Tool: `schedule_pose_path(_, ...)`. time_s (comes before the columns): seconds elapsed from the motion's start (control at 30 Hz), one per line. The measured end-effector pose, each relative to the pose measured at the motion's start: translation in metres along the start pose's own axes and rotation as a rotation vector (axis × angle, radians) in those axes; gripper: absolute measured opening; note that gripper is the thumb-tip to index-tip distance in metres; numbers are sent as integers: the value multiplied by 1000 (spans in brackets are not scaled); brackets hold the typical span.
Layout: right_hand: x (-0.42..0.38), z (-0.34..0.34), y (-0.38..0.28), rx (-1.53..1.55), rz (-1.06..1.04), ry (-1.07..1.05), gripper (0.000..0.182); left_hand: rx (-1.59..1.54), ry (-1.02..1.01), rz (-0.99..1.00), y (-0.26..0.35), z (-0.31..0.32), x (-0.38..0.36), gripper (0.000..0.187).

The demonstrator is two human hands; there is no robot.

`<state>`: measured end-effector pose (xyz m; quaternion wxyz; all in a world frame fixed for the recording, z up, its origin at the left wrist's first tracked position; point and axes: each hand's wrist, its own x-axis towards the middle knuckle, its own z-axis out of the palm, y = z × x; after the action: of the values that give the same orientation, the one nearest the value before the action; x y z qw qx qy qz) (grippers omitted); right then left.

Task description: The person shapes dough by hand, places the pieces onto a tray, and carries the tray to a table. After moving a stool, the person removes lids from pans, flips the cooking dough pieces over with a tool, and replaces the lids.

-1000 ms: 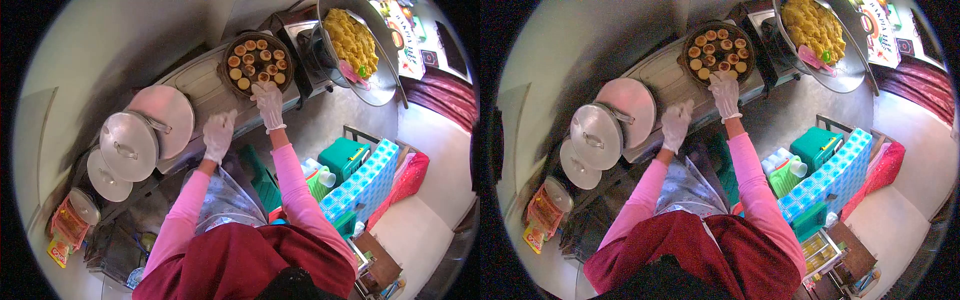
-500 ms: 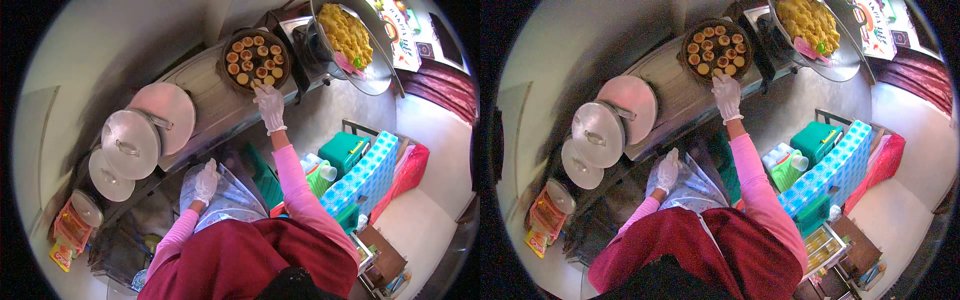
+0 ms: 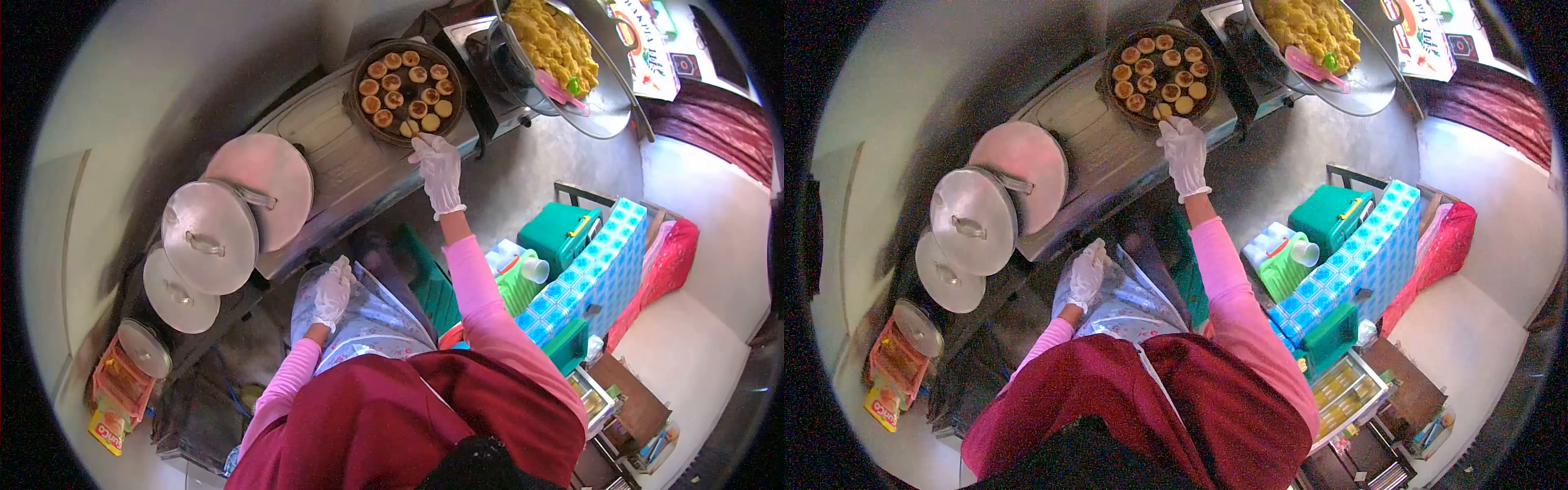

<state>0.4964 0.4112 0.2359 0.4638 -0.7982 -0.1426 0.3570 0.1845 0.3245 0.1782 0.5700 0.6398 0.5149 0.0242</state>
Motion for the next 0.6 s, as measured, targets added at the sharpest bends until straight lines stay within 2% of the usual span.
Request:
schedule_pose_path(0.17, 0, 14, 28, 151, -23, -77, 30, -42, 6, -35, 1, -4, 2, 31)
schedule_pose_path(0.27, 9, 13, 48, -312, -244, -11, 27, -125, 29, -23, -7, 0, 5, 32)
schedule_pose_path(0.3, 6, 6, 46, -381, -296, -10, 25, -162, 45, -11, -10, 1, 7, 32)
schedule_pose_path(0.4, -10, -16, 23, 29, 38, 20, 24, -146, 51, 68, 23, -5, 18, 33)
schedule_pose_path(0.47, 7, -42, 67, -305, -214, 51, 25, -136, 9, 77, 57, -6, 37, 34)
schedule_pose_path(0.5, 7, -49, 64, -305, -114, 77, 25, -134, -13, 83, 71, -3, 50, 35)
schedule_pose_path(0.53, 7, -53, 62, -305, -15, 102, 25, 40, 63, 263, 80, 3, 66, 35)
schedule_pose_path(0.6, 21, -57, 76, -318, -217, 66, 26, 458, 246, 611, 100, 13, 109, 33)
